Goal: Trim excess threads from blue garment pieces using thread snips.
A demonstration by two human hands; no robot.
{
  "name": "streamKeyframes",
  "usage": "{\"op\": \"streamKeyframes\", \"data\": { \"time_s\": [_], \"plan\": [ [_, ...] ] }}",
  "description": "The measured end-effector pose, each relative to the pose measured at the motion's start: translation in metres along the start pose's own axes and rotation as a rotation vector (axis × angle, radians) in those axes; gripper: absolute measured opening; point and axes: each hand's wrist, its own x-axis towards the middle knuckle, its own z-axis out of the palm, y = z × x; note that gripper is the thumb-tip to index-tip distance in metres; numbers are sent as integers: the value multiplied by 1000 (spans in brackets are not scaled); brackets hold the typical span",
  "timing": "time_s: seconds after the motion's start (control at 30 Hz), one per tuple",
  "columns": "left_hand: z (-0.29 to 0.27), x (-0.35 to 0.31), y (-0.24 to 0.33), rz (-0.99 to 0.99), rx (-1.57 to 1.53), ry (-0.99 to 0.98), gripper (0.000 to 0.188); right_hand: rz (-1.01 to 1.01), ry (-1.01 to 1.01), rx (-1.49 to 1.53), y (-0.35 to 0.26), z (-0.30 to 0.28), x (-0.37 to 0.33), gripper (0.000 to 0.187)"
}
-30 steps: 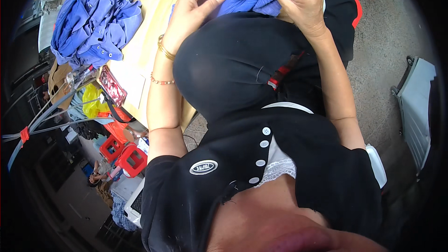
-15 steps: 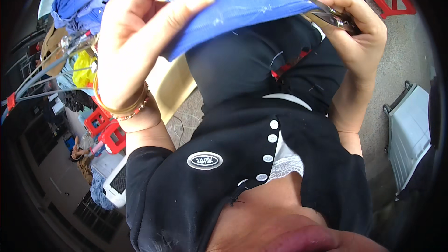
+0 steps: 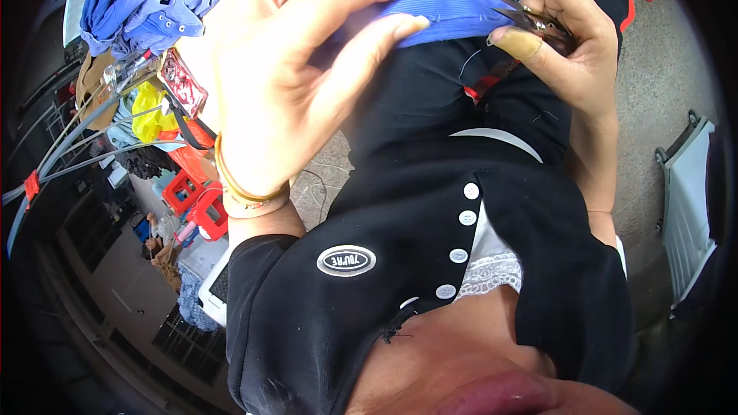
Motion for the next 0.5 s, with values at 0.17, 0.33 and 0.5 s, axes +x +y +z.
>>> {"op": "streamKeyframes", "data": {
  "time_s": [0.17,0.33,0.5],
  "plan": [
    [4,-2,8,70,149,26,28,-48,16,80,-7,12,-4,43],
    [0,-9,9,33,167,0,25,172,113,52,-36,21,-1,39],
    [0,-5,12,103,194,10,17,-162,158,-69,-4,31,-16,41]
  ]
}}
